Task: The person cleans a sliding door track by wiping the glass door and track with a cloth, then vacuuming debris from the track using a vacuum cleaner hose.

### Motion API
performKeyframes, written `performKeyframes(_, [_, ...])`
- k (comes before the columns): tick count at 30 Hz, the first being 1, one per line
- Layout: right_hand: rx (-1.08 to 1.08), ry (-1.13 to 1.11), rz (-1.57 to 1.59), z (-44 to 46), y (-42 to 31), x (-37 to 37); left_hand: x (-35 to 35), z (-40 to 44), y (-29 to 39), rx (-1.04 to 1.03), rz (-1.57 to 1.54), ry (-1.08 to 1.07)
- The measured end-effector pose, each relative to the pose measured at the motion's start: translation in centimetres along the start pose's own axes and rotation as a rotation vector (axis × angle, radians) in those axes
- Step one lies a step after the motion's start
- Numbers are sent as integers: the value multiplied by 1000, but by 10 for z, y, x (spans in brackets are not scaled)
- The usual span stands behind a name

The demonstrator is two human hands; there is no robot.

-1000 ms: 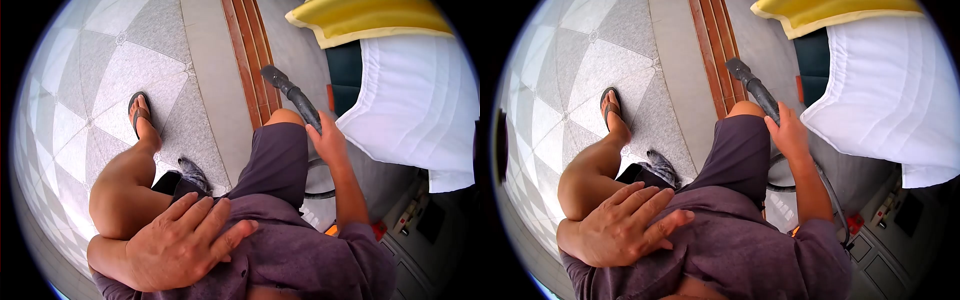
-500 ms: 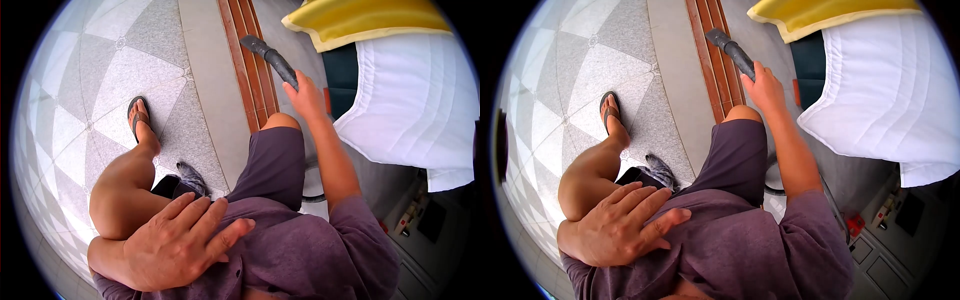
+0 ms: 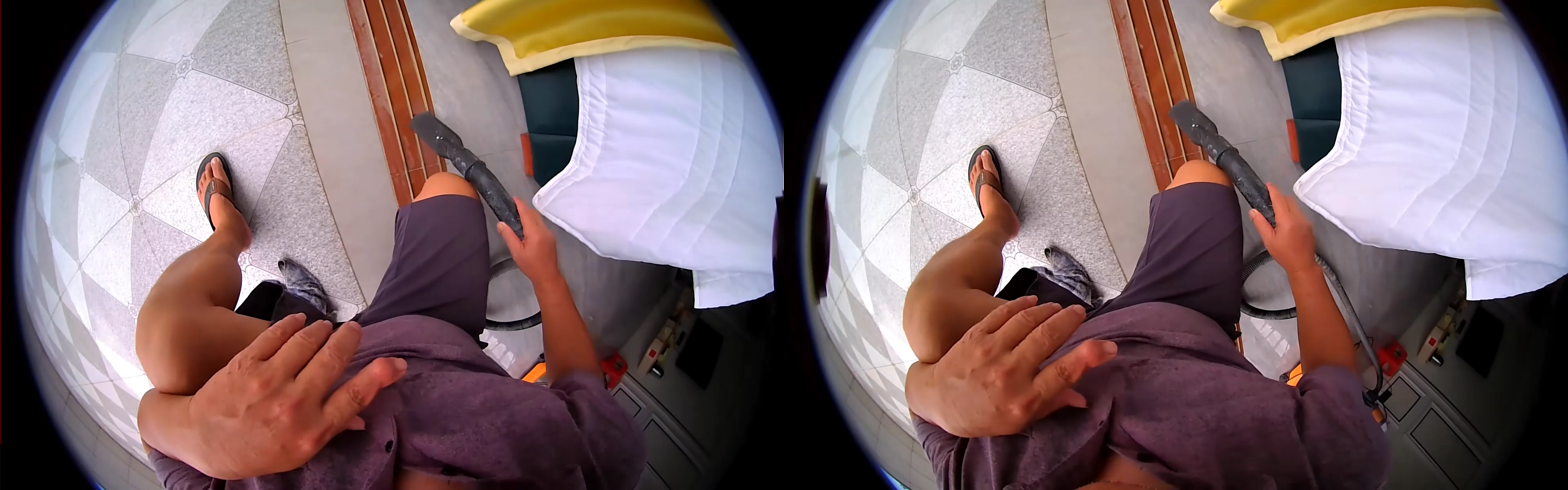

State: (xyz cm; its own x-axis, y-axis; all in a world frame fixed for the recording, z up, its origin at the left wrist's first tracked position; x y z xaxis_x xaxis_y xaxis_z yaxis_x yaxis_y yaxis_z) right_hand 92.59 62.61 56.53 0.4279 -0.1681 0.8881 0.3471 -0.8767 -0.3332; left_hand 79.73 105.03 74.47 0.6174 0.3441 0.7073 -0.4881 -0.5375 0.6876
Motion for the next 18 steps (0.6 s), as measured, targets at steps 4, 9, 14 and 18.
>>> performKeyframes(4, [-57,-67,6,28,-17,3,1,5,0,17,-46,-33])
performKeyframes(9, [-114,-28,0,79,-31,-5,-3,5,0,40,-69,-43])
performKeyframes(14, [19,98,29,53,-5,-21,-3,10,-2,13,-16,0])
performKeyframes(18, [-116,7,-8,-20,18,-31,-3,9,-2,26,-59,-27])
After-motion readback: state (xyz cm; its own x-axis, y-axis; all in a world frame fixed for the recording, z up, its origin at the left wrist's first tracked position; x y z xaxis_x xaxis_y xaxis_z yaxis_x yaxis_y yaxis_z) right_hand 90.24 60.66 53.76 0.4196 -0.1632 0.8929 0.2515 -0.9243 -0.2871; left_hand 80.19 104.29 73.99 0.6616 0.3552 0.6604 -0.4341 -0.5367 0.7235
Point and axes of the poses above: each hand's wrist, its own z-axis towards the middle knuckle, its own x-axis out of the back of the hand, y = z × x, the point moved 2 cm from there along z, towards the middle knuckle, and after that the axes turned 11 degrees about -y, right-handed, at the moved point
